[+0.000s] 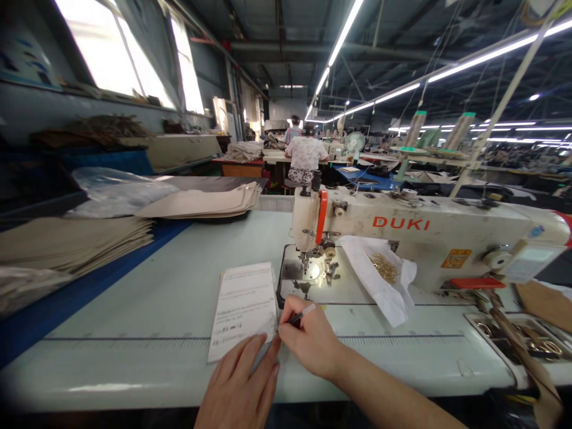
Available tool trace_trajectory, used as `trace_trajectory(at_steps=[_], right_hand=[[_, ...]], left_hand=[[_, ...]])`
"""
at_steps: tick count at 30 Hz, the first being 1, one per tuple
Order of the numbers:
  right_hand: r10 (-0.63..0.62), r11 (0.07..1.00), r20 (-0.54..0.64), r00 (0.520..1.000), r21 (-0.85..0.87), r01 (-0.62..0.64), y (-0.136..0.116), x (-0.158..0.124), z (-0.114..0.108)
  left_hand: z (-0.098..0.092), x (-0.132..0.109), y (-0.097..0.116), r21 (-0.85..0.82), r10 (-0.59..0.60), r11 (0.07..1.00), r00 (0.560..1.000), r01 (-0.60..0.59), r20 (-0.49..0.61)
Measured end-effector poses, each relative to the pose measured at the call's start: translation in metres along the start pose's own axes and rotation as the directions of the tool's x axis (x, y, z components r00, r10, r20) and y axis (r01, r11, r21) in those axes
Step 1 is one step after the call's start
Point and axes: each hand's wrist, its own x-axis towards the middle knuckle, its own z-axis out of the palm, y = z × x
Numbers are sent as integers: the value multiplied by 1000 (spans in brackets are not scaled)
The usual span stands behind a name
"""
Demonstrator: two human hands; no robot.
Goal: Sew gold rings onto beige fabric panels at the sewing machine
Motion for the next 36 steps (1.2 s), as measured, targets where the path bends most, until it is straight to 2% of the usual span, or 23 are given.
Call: trace_trajectory(at_steps=[9,36], right_hand=[[23,998,12,1000,58,-24,-2,1,-1],[20,999,41,999,40,-22,-3,-1,0]], left_hand=[[0,-1,0,-12,-7,1000,1000,7,11],[0,-1,1,-8,-11,1000,1000,11,-10]])
